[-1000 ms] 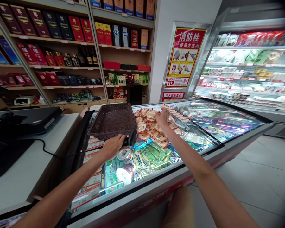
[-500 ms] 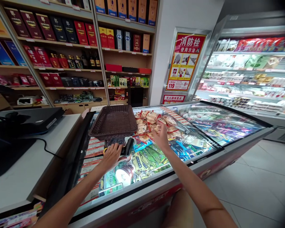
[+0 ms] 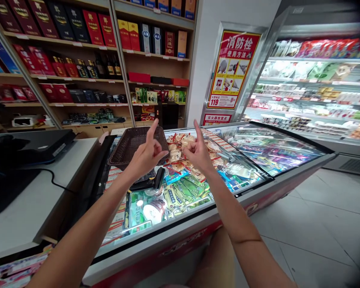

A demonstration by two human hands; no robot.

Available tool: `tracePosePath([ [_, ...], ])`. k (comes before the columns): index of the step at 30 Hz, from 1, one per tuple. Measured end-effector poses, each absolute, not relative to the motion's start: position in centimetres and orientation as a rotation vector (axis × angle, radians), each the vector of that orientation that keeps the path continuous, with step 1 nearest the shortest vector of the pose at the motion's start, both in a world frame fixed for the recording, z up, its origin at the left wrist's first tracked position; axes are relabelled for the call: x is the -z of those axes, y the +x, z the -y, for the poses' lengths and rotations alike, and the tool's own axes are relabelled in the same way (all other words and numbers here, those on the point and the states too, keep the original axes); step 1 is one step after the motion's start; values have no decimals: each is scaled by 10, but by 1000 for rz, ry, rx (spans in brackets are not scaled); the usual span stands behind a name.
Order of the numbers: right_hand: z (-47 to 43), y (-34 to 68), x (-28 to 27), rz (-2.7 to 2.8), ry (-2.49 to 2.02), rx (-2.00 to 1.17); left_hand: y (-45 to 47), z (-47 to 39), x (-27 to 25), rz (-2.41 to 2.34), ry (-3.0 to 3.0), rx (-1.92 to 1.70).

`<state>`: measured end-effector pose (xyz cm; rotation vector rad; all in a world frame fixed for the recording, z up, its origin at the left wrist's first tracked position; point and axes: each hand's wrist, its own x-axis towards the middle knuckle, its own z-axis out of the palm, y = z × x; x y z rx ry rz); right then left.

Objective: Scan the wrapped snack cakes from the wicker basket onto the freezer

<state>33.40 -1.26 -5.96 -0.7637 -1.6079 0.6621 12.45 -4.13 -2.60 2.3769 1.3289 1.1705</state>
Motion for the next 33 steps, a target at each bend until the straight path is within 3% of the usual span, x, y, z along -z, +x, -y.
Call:
tracePosePath([
  [6, 3, 340, 21, 1613, -667, -659, 157, 21, -14, -1330, 2365, -1176],
  [15, -29, 348, 82, 1707, -807, -796, 142, -21, 51, -1285, 2233, -815],
  [24, -19, 348, 75, 1674, -789, -836, 148, -8, 37, -1251, 2304, -823],
  [33, -10, 339, 141, 1590, -1036, -555, 136, 24, 91, -1428, 2387, -973],
])
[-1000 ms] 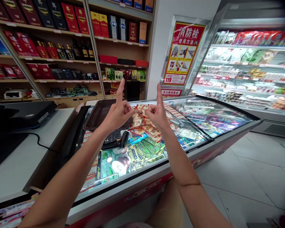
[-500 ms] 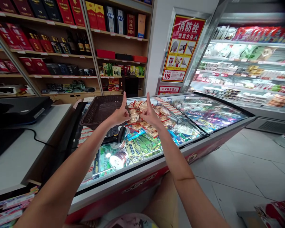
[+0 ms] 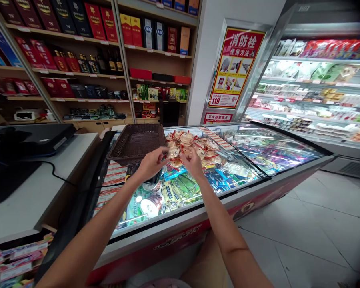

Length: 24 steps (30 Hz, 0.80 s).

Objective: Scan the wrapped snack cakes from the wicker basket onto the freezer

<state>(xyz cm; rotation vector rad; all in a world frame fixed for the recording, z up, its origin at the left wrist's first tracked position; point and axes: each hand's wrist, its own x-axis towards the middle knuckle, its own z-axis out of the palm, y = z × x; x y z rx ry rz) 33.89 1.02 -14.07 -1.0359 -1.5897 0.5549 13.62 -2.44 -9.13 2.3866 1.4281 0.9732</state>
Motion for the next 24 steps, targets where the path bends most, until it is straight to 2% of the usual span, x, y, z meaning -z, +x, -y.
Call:
tracePosePath([
  [3, 6, 339, 165, 1659, -1296, -233, 134, 49, 128, -1659, 2404, -1018],
  [6, 25, 339, 193, 1893, -1464, -43, 135, 66, 167, -1522, 2647, -818],
  [10, 46, 341, 225, 2124, -1536, -58, 140, 75, 200, -1314, 2810, -634],
  [15, 54, 342, 238, 2149, -1555, -89, 140, 82, 213, -1138, 2885, -517],
  [24, 59, 345, 248, 2219, -1508, 18, 143, 82, 225, -1137, 2970, -583],
])
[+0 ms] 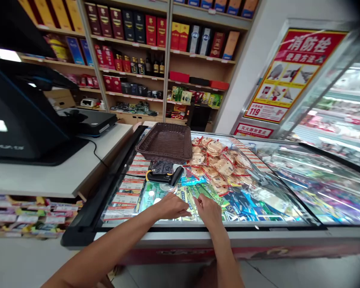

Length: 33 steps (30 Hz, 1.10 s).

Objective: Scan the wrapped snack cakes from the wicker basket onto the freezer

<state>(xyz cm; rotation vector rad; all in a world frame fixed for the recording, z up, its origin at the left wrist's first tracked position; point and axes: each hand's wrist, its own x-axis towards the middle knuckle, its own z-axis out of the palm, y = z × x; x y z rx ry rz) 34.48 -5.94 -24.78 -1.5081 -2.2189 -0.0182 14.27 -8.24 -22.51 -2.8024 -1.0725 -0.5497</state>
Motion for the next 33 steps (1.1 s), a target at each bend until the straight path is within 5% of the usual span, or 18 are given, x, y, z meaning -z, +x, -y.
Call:
tracePosePath([
  [33, 55, 355, 255, 2230, -1791, -127, 143, 92, 231, 1202, -2886, 538],
])
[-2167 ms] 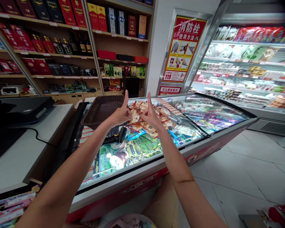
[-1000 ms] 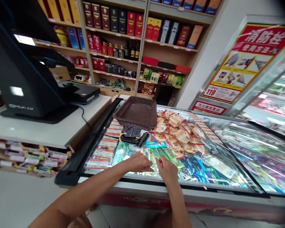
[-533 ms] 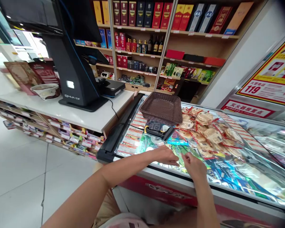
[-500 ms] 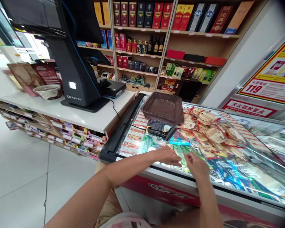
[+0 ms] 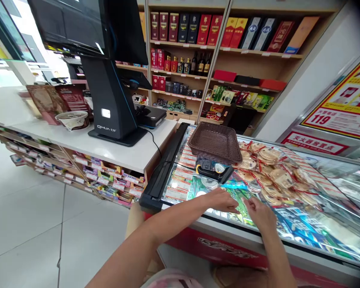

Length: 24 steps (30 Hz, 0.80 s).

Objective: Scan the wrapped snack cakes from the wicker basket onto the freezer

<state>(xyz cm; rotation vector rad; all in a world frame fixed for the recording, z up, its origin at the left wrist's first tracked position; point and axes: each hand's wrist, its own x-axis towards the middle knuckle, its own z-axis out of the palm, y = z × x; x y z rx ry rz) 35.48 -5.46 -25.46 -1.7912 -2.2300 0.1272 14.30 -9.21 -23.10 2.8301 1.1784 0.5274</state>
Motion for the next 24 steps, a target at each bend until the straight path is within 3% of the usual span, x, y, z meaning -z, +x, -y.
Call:
tracePosePath([
  [12, 50, 332, 227, 1987, -1692, -272, 142, 82, 194, -1502, 2266, -920],
  [18, 11, 310, 140, 1609, -1306, -935, 148, 31, 118, -1539, 1896, -1046],
  [24, -37, 294, 55, 1397, -1100, -1200, 146, -40, 38, -1409, 1478, -1031],
])
